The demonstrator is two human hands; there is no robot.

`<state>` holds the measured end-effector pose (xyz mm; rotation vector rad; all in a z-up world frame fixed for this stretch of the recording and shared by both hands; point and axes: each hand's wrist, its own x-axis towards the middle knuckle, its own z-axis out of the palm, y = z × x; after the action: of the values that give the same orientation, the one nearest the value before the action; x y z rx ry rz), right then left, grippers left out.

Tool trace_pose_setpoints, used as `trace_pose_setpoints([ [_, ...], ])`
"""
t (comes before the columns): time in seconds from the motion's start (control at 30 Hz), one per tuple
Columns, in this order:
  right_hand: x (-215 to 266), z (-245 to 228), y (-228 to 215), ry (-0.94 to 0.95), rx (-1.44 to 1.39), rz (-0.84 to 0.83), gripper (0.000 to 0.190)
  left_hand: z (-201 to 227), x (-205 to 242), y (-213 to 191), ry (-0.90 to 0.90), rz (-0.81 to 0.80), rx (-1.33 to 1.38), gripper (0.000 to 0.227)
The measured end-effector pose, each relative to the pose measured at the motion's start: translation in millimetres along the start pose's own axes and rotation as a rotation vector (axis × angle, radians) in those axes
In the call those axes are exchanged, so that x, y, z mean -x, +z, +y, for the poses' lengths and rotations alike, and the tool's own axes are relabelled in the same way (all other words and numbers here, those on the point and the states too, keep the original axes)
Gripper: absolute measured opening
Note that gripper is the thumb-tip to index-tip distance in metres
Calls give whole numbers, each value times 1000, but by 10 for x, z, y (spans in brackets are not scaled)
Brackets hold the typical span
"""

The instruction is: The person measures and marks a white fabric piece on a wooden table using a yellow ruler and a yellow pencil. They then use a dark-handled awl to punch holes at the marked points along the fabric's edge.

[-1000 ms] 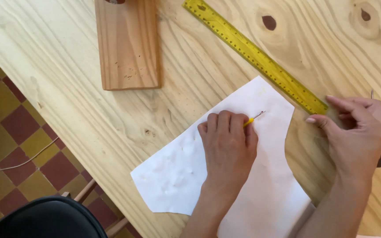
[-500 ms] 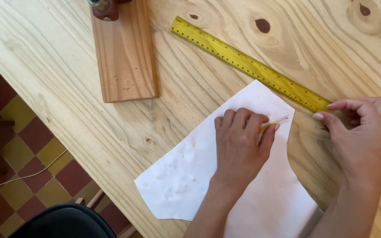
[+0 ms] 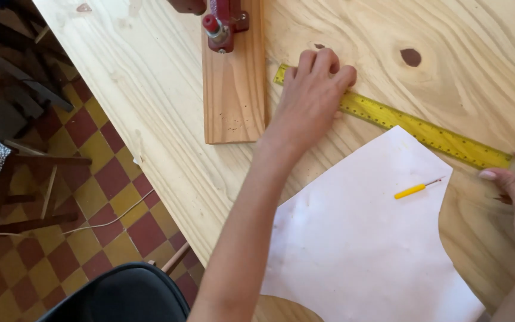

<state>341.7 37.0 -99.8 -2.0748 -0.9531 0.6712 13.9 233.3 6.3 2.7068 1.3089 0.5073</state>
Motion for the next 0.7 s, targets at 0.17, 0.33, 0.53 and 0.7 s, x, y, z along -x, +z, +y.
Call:
trace_pose_setpoints([
  [0.17,-27,-122,12,2,-18,73,49,-205,-335,-1,114,-223,9,38],
  [0.33,-34,-98,-9,-263,-37,120,53,-203,-415,27,77,-427,-66,41],
  [0.53,10,-288,-28,-74,-59,111,55,-162,-177,52,-90,-228,421,25],
  [0.7,-47,-61,-50,-314,-240,58,28,391,-53,-275,-229,194,709,35],
])
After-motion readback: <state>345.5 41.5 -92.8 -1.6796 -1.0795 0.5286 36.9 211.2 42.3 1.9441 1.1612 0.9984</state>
